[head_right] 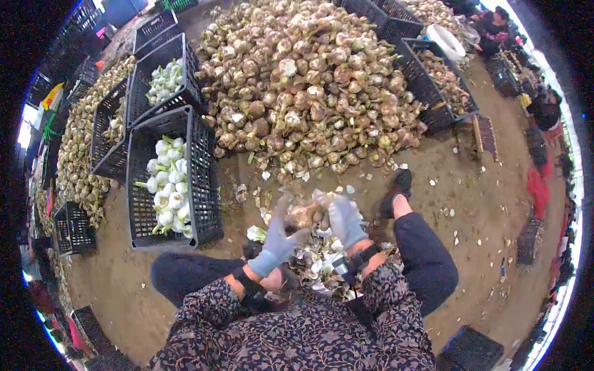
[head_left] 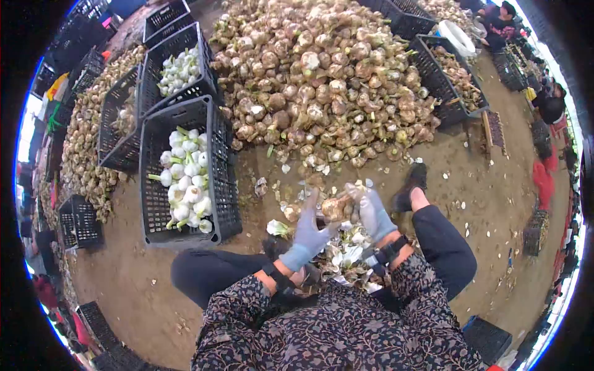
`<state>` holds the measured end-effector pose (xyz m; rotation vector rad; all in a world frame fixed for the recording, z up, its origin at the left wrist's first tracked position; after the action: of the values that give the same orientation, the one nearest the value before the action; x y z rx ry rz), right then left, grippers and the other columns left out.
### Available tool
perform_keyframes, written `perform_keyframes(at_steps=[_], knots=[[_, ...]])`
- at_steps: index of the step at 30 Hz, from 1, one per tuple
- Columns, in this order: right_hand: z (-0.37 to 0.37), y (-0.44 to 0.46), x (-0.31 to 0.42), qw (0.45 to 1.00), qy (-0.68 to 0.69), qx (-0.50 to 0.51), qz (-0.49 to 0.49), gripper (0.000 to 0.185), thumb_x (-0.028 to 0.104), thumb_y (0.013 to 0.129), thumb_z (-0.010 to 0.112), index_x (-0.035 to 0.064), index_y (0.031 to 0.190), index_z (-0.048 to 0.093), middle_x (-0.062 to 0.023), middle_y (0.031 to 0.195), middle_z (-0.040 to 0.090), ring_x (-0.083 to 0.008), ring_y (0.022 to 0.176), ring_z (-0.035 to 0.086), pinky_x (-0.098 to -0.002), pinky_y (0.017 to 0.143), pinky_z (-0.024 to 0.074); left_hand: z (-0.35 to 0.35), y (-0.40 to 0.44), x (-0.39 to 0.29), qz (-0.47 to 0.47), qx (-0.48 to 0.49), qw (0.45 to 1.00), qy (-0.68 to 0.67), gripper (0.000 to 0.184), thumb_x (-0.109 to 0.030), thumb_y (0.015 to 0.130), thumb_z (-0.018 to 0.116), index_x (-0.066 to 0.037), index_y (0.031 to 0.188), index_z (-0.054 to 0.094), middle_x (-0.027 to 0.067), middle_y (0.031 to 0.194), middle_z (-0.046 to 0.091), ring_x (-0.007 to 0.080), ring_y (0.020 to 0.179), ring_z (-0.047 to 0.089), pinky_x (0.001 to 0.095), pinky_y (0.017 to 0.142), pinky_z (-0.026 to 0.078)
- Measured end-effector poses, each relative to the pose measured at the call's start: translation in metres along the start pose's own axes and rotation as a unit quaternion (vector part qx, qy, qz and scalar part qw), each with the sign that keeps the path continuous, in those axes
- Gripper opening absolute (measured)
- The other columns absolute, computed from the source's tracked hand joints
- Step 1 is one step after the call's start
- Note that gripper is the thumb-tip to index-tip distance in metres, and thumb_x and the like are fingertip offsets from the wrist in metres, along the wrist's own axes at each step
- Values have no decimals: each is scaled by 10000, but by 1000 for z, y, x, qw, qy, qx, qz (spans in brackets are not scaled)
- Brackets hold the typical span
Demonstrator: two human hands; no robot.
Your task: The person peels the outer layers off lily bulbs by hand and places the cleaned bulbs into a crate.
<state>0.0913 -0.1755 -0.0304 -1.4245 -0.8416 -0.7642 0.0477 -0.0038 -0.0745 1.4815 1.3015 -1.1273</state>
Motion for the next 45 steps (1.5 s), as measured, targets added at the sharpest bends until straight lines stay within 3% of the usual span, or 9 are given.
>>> perform_keyframes(at_steps=[4,11,19,25,28,33,36,37,45], knots=[[13,-58,13,992,107,-18,-63,300,339,872,637,39,857,647,-16,623,594,-67,465,487,-212,430,382,-1,-16,-35,-6,73,984,-161,739,-140,752,747,5,1362,356,138,1348,442,229,1248,425,342,1055,328],[9,-93,-16,987,-72,-51,-134,264,199,828,709,11,996,632,-1,849,636,-72,740,567,-256,638,458,5,-54,-92,156,-31,987,15,661,-219,692,786,-21,1236,468,179,1180,521,342,1096,507,398,961,401],[-2,-138,12,941,287,114,-134,211,144,859,651,14,1023,635,-6,839,642,-75,705,583,-217,619,460,18,-69,-120,56,37,953,-295,624,-256,823,728,-4,1300,414,92,1181,541,153,1020,550,284,878,468],[-18,-127,-16,960,218,135,-114,221,138,811,674,8,988,651,-48,861,661,-110,758,611,-271,657,475,16,-72,-106,-72,90,923,-366,590,-338,881,640,-11,1316,411,101,1141,578,130,867,596,250,719,515],[-18,-130,-11,908,-150,-75,-385,229,128,792,655,38,1003,643,-143,900,654,-290,798,631,-380,715,481,16,-66,-107,-163,94,894,-406,570,-532,943,408,-66,1260,493,70,1009,635,111,699,590,228,555,474],[-7,-127,-26,868,-295,-167,-362,238,72,769,667,-4,991,626,-85,894,666,-227,785,638,-340,718,499,7,-53,-75,-259,184,800,-510,593,-606,933,340,-117,1217,518,63,934,645,128,640,580,231,496,446],[0,-135,-26,974,199,-24,-106,134,68,820,665,-5,930,647,-2,745,624,-88,575,553,-259,510,449,14,-60,-92,-139,51,921,-360,580,-598,938,353,-109,1226,471,55,895,631,118,586,571,221,449,428],[4,-140,-24,973,206,-24,-106,134,68,820,665,-5,930,647,-2,745,624,-88,575,553,-259,510,449,16,-68,-99,-71,21,977,-198,536,-547,958,365,-93,1225,469,50,891,627,107,570,567,211,446,427],[21,-135,-32,982,101,84,-133,181,129,824,691,2,942,643,-22,729,629,-95,550,553,-257,491,455,6,-68,-53,-104,-25,930,-352,463,-470,973,390,-41,1007,560,43,802,627,98,566,548,227,495,451]])
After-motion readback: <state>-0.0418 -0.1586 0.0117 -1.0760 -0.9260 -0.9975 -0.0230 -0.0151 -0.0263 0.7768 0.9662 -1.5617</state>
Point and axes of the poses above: each hand's wrist, its own y-axis towards the middle knuckle, its own z-axis out of the palm, x = y × z, the point moved 1 cm from there along y, towards the middle knuckle
